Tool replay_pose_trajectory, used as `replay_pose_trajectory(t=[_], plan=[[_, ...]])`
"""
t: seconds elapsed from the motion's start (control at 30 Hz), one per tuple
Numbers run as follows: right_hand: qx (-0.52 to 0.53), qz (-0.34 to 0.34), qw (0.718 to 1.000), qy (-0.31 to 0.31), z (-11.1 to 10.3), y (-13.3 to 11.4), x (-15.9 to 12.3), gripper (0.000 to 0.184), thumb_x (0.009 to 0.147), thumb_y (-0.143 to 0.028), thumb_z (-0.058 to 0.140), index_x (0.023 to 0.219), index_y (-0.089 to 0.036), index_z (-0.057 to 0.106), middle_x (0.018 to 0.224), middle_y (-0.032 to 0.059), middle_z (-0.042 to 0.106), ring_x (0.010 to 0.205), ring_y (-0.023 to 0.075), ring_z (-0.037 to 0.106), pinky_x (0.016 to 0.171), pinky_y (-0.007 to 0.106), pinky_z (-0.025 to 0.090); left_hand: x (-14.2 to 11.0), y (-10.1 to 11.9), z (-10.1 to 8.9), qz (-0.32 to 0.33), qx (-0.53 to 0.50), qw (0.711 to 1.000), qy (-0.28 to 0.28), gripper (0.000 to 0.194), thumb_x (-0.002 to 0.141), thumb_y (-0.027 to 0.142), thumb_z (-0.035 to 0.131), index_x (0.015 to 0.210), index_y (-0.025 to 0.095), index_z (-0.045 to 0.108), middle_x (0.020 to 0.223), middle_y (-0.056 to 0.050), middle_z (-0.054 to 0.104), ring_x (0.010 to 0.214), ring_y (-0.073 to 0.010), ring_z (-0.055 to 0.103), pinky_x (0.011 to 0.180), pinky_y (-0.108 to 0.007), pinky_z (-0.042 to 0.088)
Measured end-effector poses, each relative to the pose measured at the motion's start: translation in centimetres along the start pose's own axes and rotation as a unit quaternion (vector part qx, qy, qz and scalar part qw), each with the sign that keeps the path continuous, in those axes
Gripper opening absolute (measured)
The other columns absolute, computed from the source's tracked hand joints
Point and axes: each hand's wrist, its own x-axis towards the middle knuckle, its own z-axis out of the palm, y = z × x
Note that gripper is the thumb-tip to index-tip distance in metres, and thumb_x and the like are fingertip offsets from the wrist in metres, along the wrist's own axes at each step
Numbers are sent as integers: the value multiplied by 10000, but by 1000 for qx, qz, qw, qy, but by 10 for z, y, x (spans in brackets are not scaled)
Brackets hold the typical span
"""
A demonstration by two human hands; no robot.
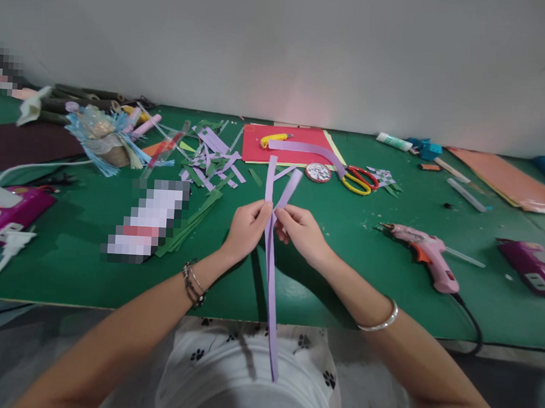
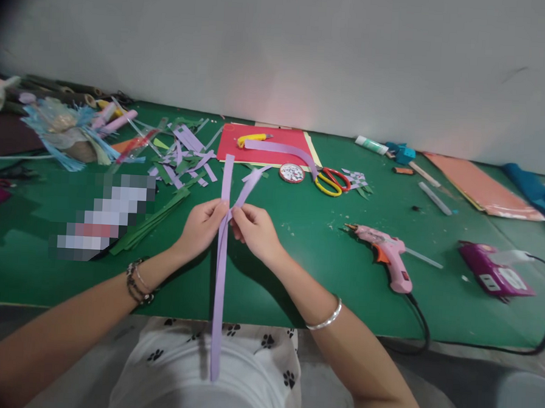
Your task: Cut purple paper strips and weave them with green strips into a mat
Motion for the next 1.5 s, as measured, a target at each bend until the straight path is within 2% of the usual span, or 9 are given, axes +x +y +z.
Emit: replay_pose_trajectory(t=[0.1, 0.33, 0.5, 0.77, 0.93, 1.07, 1.3, 1.43, 1.5], plan=[[5, 19, 1000, 6, 1, -1, 0, 312, 787, -215, 438, 478, -171, 432, 347, -81, 397, 317, 30, 363, 352, 163, 293, 1, -1, -1, -11, -3, 999, 33, 350, 802, 346, 350, 486, 200, 316, 452, 52, 317, 440, -88, 311, 443, -223, 257], [37, -4, 998, 55, -2, -1, 1, 303, 780, -251, 436, 487, -176, 421, 354, -82, 395, 320, 26, 355, 351, 158, 289, 1, 1, 0, 13, 9, 999, -46, 329, 798, 323, 367, 504, 178, 400, 448, 51, 365, 434, -83, 344, 439, -212, 263], [25, -14, 1000, 2, -1, 0, 0, 318, 764, -340, 476, 496, -182, 410, 358, -84, 393, 314, 26, 347, 331, 159, 271, -1, 1, 0, 33, 0, 997, -66, 362, 822, 300, 339, 520, 165, 485, 488, 15, 526, 476, -98, 465, 486, -210, 329], [13, 8, 1000, -7, 1, 2, 0, 326, 773, -343, 474, 499, -179, 415, 352, -82, 394, 305, 24, 341, 321, 156, 254, -1, 1, 2, -14, -30, 999, 23, 355, 816, 318, 355, 485, 189, 356, 440, 48, 374, 434, -83, 355, 443, -210, 289], [31, -19, 997, 63, -1, 3, 1, 338, 766, -358, 475, 489, -183, 394, 366, -79, 390, 323, 24, 346, 332, 156, 268, 0, 4, 2, 2, -44, 997, -64, 352, 814, 289, 360, 484, 179, 411, 420, 58, 341, 426, -80, 349, 455, -207, 293], [38, -20, 998, 36, -2, 3, 1, 322, 746, -369, 490, 498, -184, 398, 377, -81, 393, 330, 27, 352, 333, 157, 274, -1, 5, 2, 9, -35, 997, -70, 341, 811, 277, 366, 505, 169, 470, 426, 52, 397, 430, -81, 367, 454, -204, 289], [35, -13, 999, -7, -2, 2, 1, 298, 751, -313, 483, 499, -180, 397, 381, -83, 408, 325, 21, 348, 331, 151, 260, -2, 1, 3, 2, -38, 999, -21, 329, 818, 298, 370, 520, 175, 438, 467, 40, 435, 460, -88, 387, 473, -210, 311], [34, -3, 999, 0, -1, 3, 1, 293, 749, -278, 489, 490, -181, 390, 370, -90, 392, 318, 19, 340, 329, 151, 259, -1, 0, 3, -14, -36, 998, 41, 335, 822, 323, 372, 515, 190, 351, 463, 55, 338, 448, -84, 330, 451, -214, 280], [32, -1, 999, 10, -1, 3, 1, 291, 750, -264, 486, 488, -181, 391, 366, -89, 393, 315, 21, 340, 329, 153, 259, 0, 0, 2, -22, -36, 998, 45, 338, 821, 344, 371, 522, 193, 332, 472, 58, 312, 449, -83, 315, 448, -215, 272]])
